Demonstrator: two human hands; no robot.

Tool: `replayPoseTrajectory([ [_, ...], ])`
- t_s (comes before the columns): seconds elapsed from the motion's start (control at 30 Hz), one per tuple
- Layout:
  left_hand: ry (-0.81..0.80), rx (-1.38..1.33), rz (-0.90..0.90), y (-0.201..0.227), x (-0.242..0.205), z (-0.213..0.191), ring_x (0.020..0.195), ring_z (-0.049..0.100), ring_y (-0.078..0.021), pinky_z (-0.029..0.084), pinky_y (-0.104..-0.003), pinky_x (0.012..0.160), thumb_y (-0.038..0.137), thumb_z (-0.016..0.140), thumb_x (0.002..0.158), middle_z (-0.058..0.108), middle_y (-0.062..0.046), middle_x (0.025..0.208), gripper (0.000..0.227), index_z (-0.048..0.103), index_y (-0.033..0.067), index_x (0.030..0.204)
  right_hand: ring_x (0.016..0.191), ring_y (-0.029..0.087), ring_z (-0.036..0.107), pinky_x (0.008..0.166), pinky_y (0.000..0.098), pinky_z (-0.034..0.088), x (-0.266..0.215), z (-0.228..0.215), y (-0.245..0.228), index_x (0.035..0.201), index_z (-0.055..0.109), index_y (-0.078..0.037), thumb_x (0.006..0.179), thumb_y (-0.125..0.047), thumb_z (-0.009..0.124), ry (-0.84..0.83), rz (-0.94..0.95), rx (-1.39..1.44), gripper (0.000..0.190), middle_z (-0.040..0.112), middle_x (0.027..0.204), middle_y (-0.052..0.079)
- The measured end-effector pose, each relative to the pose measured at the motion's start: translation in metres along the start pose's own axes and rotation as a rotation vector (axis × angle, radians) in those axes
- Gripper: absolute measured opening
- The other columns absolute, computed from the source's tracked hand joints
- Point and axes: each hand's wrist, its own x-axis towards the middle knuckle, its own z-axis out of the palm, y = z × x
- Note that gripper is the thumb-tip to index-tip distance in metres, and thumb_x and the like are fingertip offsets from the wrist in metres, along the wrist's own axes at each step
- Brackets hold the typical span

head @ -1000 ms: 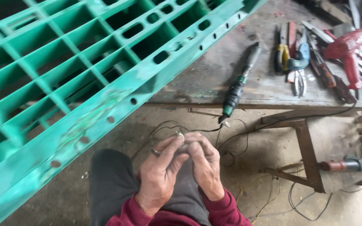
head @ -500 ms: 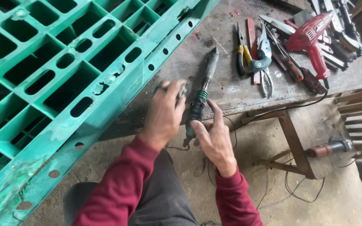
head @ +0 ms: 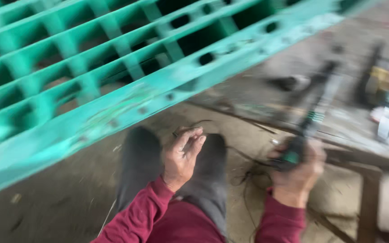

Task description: The person uses a utility knife to trim the edges of a green plastic crate and then uses a soldering iron to melt and fuse the plastic sections. They hold the crate by hand on a workshop floor while applying the heated tool to repair or modify the structure.

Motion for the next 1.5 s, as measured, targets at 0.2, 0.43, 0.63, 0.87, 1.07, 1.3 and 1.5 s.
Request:
replayPoseTrajectory([
  [0.2,0.519,-0.249,-0.212,-0.035,-0.028,-0.124,0.085,0.063,-0.0101,0.052,-0.026,0.078,0.011,0.072,0.096,0.072,-0.002,0.1,0.026,0.071,0.0005,0.12,0.06,0.017,0.058,0.056,0.0306,0.048,-0.026,0.02,0.001,0.133,0.052,0.0,0.108,-0.038,0.064,-0.298,-0.054,0.085,0.047,0.058,0.073,0.006],
  [0.43,0.408,-0.468,-0.366,-0.027,-0.022,-0.165,0.081,0.064,-0.0095,0.053,-0.027,0.074,0.018,0.072,0.094,0.071,-0.001,0.098,0.025,0.074,0.0,0.111,0.074,0.026,0.068,0.062,0.0442,0.063,-0.141,0.02,0.073,0.126,0.039,-0.009,0.077,-0.009,0.069,-0.309,-0.071,-0.252,0.058,0.062,0.097,0.013],
  [0.63,0.305,-0.699,-0.243,-0.042,-0.005,-0.164,0.084,0.063,-0.0126,0.052,-0.03,0.077,0.015,0.08,0.093,0.072,-0.005,0.098,0.018,0.075,-0.0001,0.103,0.054,0.02,0.064,0.046,0.0339,0.053,-0.203,-0.005,0.174,0.119,0.044,-0.007,0.072,0.001,0.077,-0.482,0.154,-0.517,0.058,0.069,0.08,0.016],
  [0.87,0.41,-0.599,-0.217,-0.044,0.003,-0.161,0.083,0.065,-0.0103,0.053,-0.03,0.074,0.013,0.079,0.092,0.074,-0.003,0.095,0.014,0.076,0.0022,0.101,0.065,0.009,0.065,0.056,0.0264,0.054,-0.194,-0.025,0.193,0.124,0.055,0.001,0.08,-0.013,0.083,-0.699,-0.02,-0.929,0.053,0.072,0.082,0.006],
  [1.07,0.458,-0.564,-0.15,-0.036,0.009,-0.158,0.09,0.066,-0.0072,0.054,-0.026,0.082,0.008,0.075,0.091,0.074,0.0,0.099,0.015,0.074,0.0009,0.104,0.057,0.017,0.067,0.051,0.0332,0.055,-0.152,-0.006,0.14,0.122,0.063,-0.003,0.072,-0.025,0.086,-0.583,0.072,-1.267,0.06,0.07,0.07,0.009],
  [1.3,0.46,-0.469,-0.126,-0.035,0.005,-0.156,0.082,0.063,-0.0077,0.05,-0.026,0.075,0.01,0.071,0.097,0.071,0.0,0.087,0.013,0.074,-0.0019,0.101,0.046,0.014,0.073,0.044,0.0326,0.059,-0.093,0.057,0.064,0.129,0.063,-0.008,0.077,-0.035,0.078,-0.8,-0.163,-1.629,0.06,0.076,0.06,0.009],
  [1.5,0.342,0.153,0.15,-0.046,-0.003,-0.172,0.084,0.059,-0.0207,0.045,-0.036,0.073,-0.001,0.065,0.091,0.067,-0.006,0.095,0.019,0.074,0.0061,0.106,0.032,0.021,0.064,0.038,0.0367,0.051,-0.078,0.115,0.033,0.123,0.069,-0.012,0.074,-0.039,0.082,-0.938,-0.289,-1.839,0.057,0.061,0.04,0.012],
])
